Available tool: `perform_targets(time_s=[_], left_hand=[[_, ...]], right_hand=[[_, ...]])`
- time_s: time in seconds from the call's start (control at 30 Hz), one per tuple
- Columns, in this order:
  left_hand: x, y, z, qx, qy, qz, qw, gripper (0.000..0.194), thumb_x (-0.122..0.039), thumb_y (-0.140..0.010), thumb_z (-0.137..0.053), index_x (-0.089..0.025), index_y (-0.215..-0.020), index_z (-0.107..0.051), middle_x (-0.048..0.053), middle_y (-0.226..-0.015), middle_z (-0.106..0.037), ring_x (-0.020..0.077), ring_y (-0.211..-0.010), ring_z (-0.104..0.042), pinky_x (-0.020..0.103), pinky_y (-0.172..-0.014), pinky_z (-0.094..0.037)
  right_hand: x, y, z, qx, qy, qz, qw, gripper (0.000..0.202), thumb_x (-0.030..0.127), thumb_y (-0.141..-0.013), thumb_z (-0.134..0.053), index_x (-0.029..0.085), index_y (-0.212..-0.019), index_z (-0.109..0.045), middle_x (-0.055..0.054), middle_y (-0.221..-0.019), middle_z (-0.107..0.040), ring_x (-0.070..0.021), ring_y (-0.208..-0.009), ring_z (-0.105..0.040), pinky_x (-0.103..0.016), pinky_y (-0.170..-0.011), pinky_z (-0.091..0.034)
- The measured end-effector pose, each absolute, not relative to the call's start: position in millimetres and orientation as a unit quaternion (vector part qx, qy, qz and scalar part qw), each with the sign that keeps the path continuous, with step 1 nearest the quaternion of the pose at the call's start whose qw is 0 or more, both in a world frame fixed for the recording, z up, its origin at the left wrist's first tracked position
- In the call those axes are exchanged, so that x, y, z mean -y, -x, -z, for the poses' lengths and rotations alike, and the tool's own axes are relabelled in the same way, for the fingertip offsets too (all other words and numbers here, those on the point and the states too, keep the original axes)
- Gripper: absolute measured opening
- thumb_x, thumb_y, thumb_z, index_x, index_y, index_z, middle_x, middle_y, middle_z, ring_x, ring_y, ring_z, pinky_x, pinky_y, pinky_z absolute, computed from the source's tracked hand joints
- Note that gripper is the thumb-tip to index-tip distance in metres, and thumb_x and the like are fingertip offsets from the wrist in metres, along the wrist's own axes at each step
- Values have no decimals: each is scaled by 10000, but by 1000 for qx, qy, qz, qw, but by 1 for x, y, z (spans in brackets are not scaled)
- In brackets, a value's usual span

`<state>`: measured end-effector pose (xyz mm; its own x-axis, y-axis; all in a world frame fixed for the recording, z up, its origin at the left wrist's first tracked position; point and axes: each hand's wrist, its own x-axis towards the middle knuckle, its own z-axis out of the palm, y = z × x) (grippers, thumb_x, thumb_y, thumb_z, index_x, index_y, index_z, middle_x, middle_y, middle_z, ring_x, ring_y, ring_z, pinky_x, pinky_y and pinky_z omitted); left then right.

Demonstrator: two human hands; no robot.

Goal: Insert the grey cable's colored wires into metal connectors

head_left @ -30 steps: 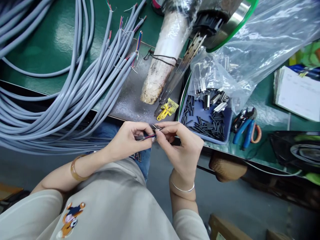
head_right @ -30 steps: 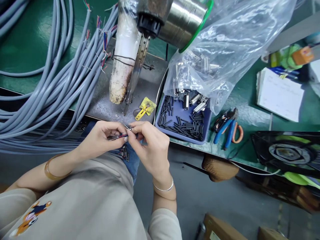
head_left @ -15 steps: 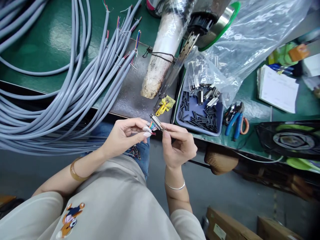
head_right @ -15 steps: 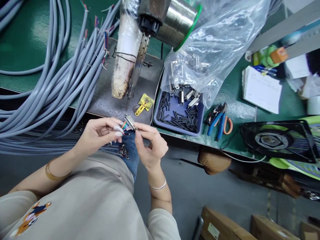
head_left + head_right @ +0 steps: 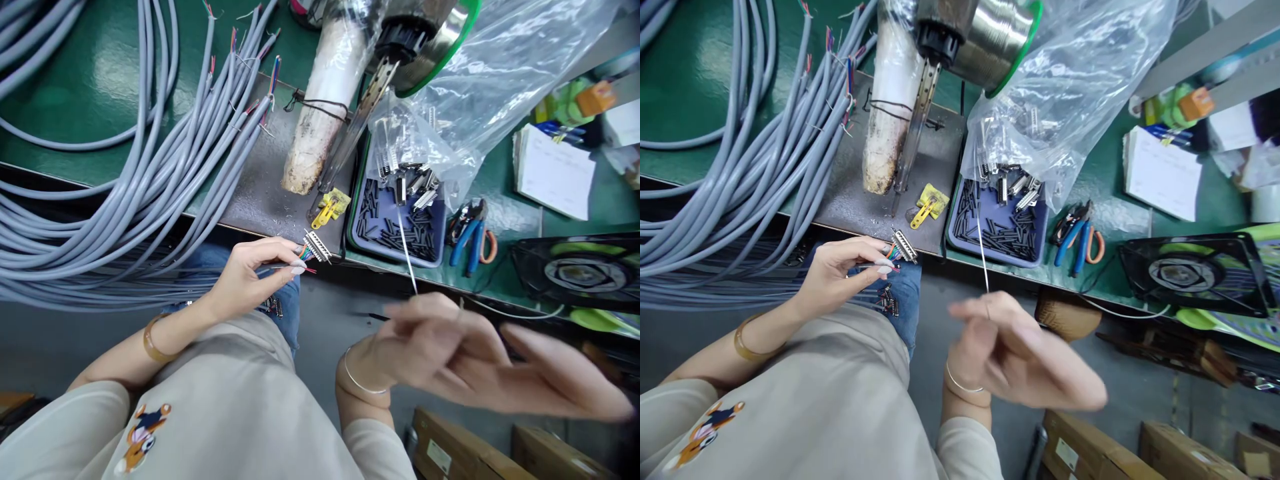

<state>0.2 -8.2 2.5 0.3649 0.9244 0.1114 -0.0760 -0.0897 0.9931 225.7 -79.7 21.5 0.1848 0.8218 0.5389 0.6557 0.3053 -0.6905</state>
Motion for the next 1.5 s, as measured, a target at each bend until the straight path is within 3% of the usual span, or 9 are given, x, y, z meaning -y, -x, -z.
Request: perform_targets(time_s=[0.17, 0.33, 0.43, 0.63, 0.87, 1.03, 1.2, 1.37, 1.5], left_hand=[[9, -2, -4, -353, -582, -436, 589, 110, -274, -874, -759, -171, -839, -775, 105, -968, -800, 198, -966, -744, 279, -845, -593], [3, -3, -9, -338, -424, -402, 738, 256, -351, -867, -778, -154, -873, -614, 48, -770, -766, 101, -513, -654, 192, -484, -523], [-2, 0, -11, -318, -344, -375, 800, 329, -367, -848, -798, -171, -897, -538, 17, -699, -750, 108, -433, -637, 173, -386, -466], [-8, 2, -13, -315, -306, -357, 824, 381, -367, -805, -838, -168, -887, -523, 29, -704, -762, 100, -422, -632, 156, -375, -455], [-5, 1, -13, -316, -331, -360, 813, 380, -380, -810, -833, -169, -881, -525, 42, -748, -778, 101, -431, -640, 164, -381, -461], [-2, 0, -15, -318, -359, -354, 803, 371, -387, -814, -831, -164, -875, -540, 25, -721, -759, 104, -444, -646, 174, -407, -487], [0, -1, -14, -324, -375, -346, 797, 379, -372, -764, -872, -162, -859, -571, -16, -650, -698, 99, -463, -634, 176, -436, -488], [-3, -1, -11, -331, -342, -371, 797, 323, -328, -770, -861, -155, -848, -600, -45, -628, -651, 48, -416, -550, 147, -398, -391], [-6, -1, -10, -351, -318, -373, 798, 292, -312, -731, -867, -145, -796, -637, -54, -554, -600, 52, -381, -520, 151, -365, -335]], right_hand=[[55, -196, -27, 665, 544, 34, 511, 199, 122, -898, -709, 255, -1043, -679, 2, -873, -806, -200, -759, -800, -328, -660, -677], [46, -191, -22, 677, 553, -32, 485, 93, 155, -920, -679, 236, -943, -639, -23, -886, -801, -219, -917, -805, -325, -686, -654], [47, -192, -20, 656, 571, -59, 490, 99, 178, -919, -682, 251, -915, -614, -2, -891, -799, -192, -851, -797, -290, -622, -620], [46, -188, -20, 644, 591, -89, 478, 100, 206, -936, -656, 286, -903, -607, 37, -931, -799, -138, -621, -702, -293, -506, -548], [40, -185, -24, 636, 612, -139, 449, 65, 237, -970, -625, 224, -932, -573, -1, -926, -791, -89, -576, -650, -234, -510, -505], [28, -183, -28, 631, 594, -244, 435, 104, 264, -972, -624, 219, -897, -567, 44, -766, -722, -69, -508, -588, -202, -466, -455], [24, -184, -37, 691, 549, -195, 428, 119, 173, -914, -690, 217, -840, -608, 20, -894, -753, -71, -592, -594, -201, -488, -443], [32, -186, -46, 774, 483, -103, 397, 156, 127, -878, -720, 225, -866, -600, -4, -914, -754, -123, -789, -711, -234, -655, -562], [39, -184, -39, 794, 488, -16, 362, 201, 64, -875, -705, 226, -864, -586, -28, -961, -784, -122, -778, -739, -221, -661, -569]])
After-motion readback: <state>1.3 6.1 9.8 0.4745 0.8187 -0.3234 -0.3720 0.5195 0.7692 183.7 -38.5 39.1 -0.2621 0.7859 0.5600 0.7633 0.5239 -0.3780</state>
